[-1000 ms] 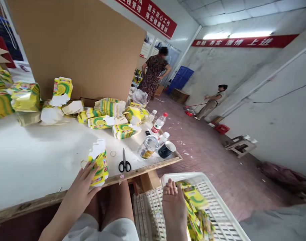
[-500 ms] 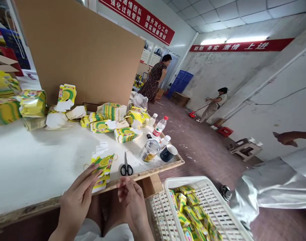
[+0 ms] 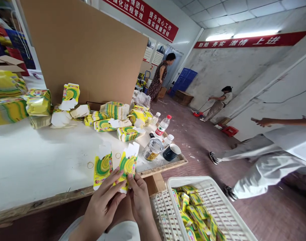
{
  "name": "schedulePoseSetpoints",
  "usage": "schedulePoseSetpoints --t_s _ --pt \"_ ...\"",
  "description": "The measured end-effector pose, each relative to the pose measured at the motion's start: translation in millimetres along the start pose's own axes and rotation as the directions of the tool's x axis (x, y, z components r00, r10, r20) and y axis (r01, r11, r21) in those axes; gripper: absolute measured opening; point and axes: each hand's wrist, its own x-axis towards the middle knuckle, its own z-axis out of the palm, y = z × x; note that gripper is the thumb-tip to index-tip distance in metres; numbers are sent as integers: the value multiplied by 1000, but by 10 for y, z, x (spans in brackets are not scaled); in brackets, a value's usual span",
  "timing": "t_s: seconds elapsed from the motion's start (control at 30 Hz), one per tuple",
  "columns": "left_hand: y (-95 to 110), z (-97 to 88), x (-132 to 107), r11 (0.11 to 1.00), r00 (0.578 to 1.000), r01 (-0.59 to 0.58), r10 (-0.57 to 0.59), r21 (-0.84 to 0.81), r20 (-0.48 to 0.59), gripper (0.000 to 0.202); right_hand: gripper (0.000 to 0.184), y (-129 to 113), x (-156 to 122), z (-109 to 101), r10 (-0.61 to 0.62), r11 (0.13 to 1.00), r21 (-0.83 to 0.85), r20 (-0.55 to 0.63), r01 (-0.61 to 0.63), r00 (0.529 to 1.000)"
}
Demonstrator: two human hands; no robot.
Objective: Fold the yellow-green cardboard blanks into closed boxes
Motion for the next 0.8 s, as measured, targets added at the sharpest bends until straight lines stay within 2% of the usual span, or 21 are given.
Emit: schedulePoseSetpoints --t_s 0.07,0.13,0.2,0.23,0.27,0.33,0.4,0.43,0.53,0.6,0.73,0.8 --pt "31 -6 11 973 979 200 -203 -115 -17 47 32 -9 4 -42 -3 1000 -29 -1 3 1000" --pt "41 -16 23 848 895 421 -446 -321 -5 49 33 -24 -5 -67 5 999 -44 11 -4 1000" --pt "29 -30 31 628 777 565 -623 -535 88 49 34 -37 -30 -70 21 997 -70 42 -18 999" --pt "21 -37 35 510 726 601 -671 -616 154 49 35 -39 -48 -63 31 996 -84 64 -26 997" --pt "14 -45 38 399 686 621 -693 -675 222 49 35 -37 -68 -53 41 995 -97 88 -33 995" --pt "16 -60 47 206 641 635 -678 -744 359 49 36 -19 -109 -29 56 992 -120 129 -41 990" --pt "39 -70 61 77 640 633 -613 -771 464 46 37 11 -143 -12 62 988 -147 147 -40 987" --pt "54 -72 69 46 652 627 -577 -778 491 44 38 26 -156 -9 61 986 -166 147 -36 987" --pt "84 -69 88 53 698 597 -526 -800 486 37 38 49 -170 -36 37 971 -240 128 -5 991" --pt "84 -58 94 62 705 581 -536 -811 464 36 37 36 -161 -73 -2 955 -296 93 30 996" --pt "65 -14 91 29 666 568 -603 -822 439 38 39 -52 -137 -116 -202 856 -495 -53 150 978" --pt "65 10 86 13 635 579 -635 -816 440 39 44 -102 -129 -101 -270 795 -575 -50 193 962"
